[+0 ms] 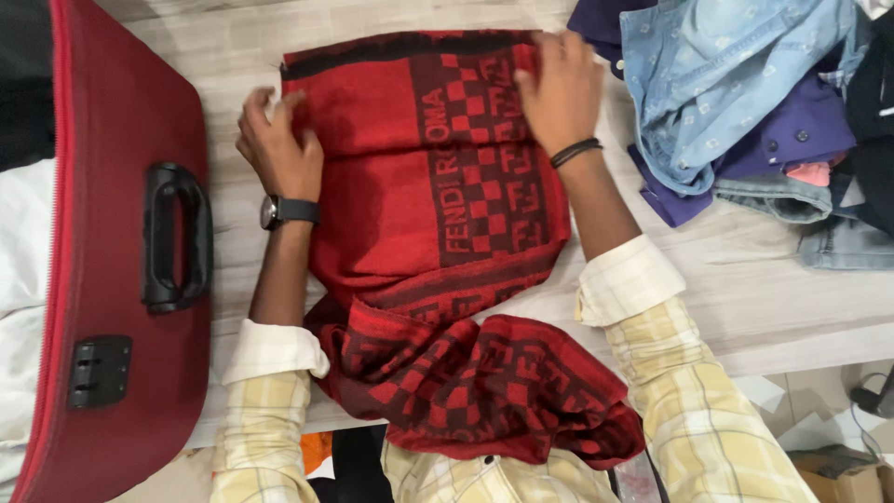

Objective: The person buttons a white shirt, folds it, and places it into a suitcase before repeating the process with a red patterned scarf.

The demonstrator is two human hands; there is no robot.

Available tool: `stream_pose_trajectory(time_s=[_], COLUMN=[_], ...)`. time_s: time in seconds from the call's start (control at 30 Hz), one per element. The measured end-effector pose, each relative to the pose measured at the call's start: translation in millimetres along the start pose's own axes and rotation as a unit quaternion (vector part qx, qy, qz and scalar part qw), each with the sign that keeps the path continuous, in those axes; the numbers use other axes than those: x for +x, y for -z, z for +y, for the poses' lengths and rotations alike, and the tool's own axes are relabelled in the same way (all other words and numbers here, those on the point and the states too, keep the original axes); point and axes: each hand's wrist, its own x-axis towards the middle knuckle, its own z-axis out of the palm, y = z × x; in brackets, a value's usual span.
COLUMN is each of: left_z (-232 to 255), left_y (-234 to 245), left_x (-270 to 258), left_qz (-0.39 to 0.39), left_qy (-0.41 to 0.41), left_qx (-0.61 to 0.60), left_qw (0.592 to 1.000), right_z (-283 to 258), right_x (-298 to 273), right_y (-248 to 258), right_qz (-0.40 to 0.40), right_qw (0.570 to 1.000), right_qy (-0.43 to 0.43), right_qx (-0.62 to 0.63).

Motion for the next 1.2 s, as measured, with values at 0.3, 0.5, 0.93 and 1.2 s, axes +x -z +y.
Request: stream_pose_trajectory(time_s=[0.3, 0.5, 0.93, 1.2], left_z=[2.9, 6.1, 15.6, 7.2], left_y=[-13.0, -11.1, -31.3, -48.3], left_x=[2.0, -3.8, 32.9, 32.2], left_qz=[-0.200, -0.239, -0.231, -0.240], left_qy=[-0.154, -0.107, -0.119, -0.101], left_qx=[0.074, 0.104, 0.080, 0.096], left_qw=[0.965, 0.960, 0.962, 0.961], right_z=[15.5, 88.6, -48.6, -31.9], right_x=[35.8, 53.9, 13.9, 31.4], right_y=[-58.7, -120.3, -54.9, -60.1], right_qz=[-0.060, 0.024, -0.100, -0.220], right_qw=[0.979, 0.883, 0.992, 0.976], right_qy=[-0.188, -0.135, -0.002, 0.003], right_qx=[0.059, 0.450, 0.071, -0.013])
